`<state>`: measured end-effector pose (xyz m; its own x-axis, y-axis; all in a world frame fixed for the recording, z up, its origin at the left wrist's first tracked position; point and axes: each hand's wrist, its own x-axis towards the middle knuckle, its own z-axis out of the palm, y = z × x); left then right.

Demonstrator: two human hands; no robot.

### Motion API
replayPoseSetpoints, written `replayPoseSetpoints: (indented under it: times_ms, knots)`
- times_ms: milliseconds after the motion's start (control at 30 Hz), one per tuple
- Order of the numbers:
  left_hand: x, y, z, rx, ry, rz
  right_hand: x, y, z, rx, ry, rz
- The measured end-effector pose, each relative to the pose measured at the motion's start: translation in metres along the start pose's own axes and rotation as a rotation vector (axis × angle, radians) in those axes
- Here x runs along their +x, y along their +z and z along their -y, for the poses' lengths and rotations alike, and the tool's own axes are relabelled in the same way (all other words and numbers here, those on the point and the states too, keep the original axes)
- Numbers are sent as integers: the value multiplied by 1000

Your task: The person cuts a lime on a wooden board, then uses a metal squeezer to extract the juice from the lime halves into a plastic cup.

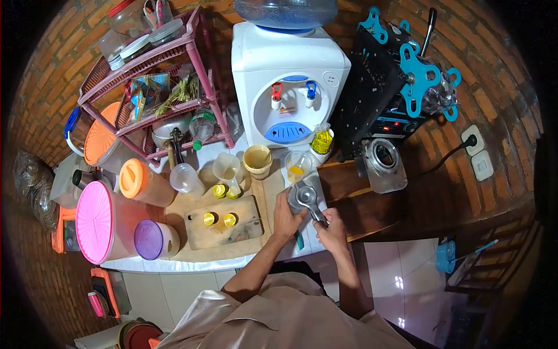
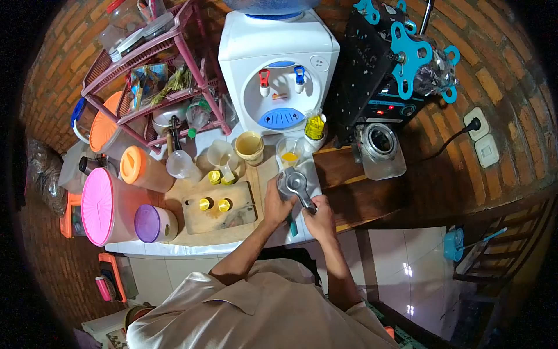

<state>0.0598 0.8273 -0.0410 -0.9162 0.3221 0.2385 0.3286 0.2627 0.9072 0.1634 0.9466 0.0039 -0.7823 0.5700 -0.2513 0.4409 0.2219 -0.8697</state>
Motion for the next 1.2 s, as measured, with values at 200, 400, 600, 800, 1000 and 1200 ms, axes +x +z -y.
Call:
replayPoseSetpoints:
  times_ms: [200,400,600,800,1000,1200]
  knots:
    - [-5,-30,9,43,-28,1,-8,21,15,-13,71,163]
    - [6,-61,18,35,-23,18,-8,41,31,157,95,246]
    - [12,-70,34,-16,-68,52,-5,71,26,245,103,340]
    - [7,-71,37,-49,-95,96,-7,71,36,237,212,309]
    - [7,-77,30,-12,-20,95,-5,59,52,550,335,414]
    - [5,-85,36,100,17,14,-8,60,46,676,283,501]
